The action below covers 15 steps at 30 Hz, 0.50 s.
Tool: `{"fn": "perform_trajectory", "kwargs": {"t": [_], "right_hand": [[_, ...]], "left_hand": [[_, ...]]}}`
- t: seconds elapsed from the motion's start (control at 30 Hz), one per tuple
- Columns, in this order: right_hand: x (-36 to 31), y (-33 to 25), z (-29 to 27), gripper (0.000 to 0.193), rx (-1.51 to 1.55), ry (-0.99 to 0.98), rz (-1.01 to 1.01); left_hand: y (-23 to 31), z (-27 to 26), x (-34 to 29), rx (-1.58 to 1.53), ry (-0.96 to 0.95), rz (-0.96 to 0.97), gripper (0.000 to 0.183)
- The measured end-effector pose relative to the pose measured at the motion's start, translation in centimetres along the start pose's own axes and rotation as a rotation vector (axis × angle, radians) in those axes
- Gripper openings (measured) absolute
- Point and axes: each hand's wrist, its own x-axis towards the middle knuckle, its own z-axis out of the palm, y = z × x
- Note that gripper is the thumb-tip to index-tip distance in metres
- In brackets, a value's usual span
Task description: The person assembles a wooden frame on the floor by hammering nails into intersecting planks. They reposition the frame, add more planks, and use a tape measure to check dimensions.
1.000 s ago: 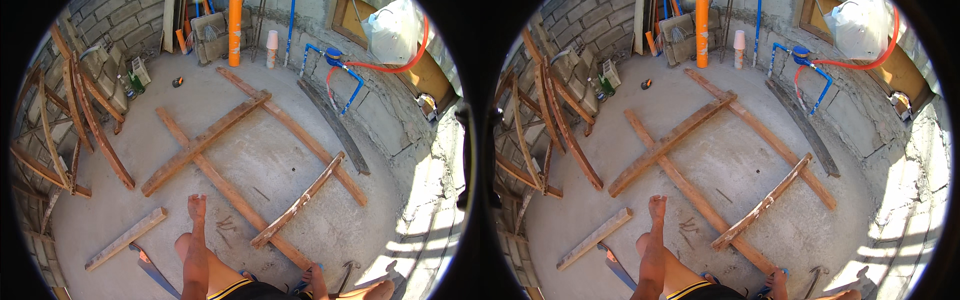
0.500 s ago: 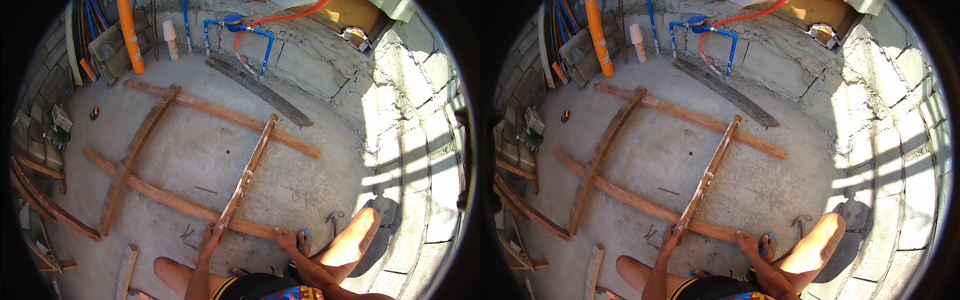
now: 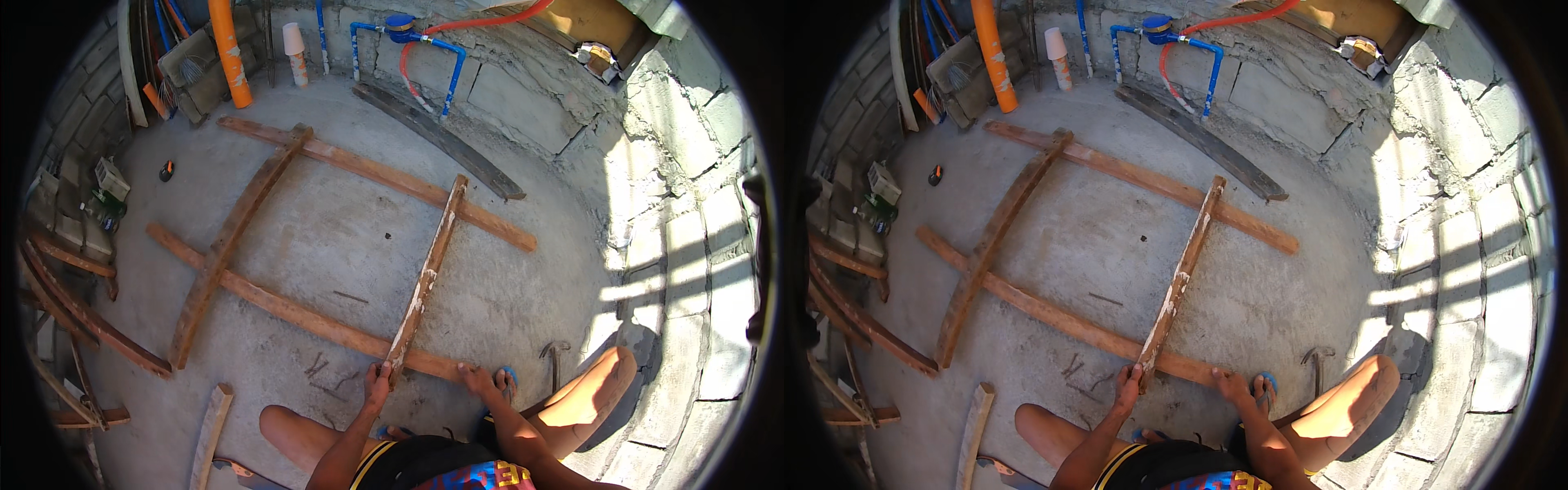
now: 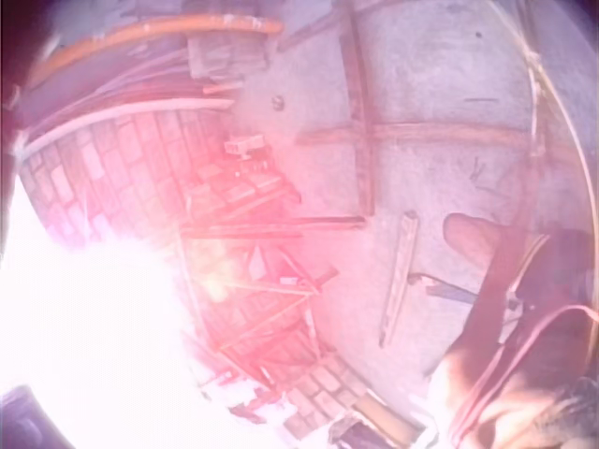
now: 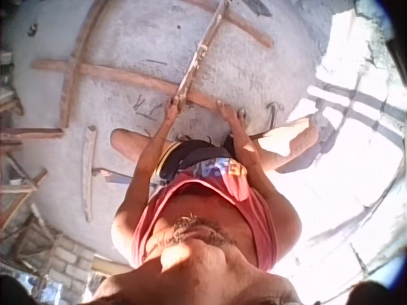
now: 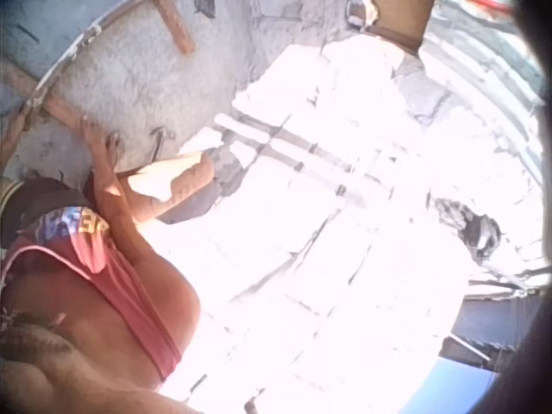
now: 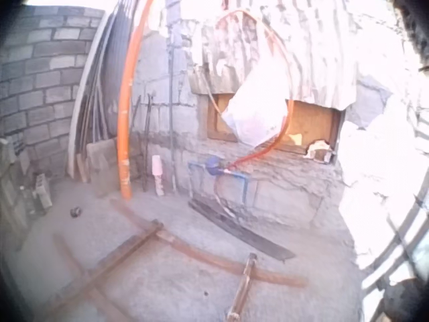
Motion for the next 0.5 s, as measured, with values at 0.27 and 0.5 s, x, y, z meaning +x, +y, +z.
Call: {"fn": "perform_trajectory", "kwargs": {"t": [0.27, 0.5], "right_hand": [[-0.6, -0.3, -0.1, 0.081, 0.022, 0.048, 0.059], [-2.4, -1.6, -3.0, 0.079, -0.21, -0.025, -0.004]], "left_hand": [[0.9, 1.1, -0.4, 0.135, 0.294, 0.203, 0.046], [0.9, 1.4, -0.9, 0.129, 0.283, 0.219, 0.047]]}}
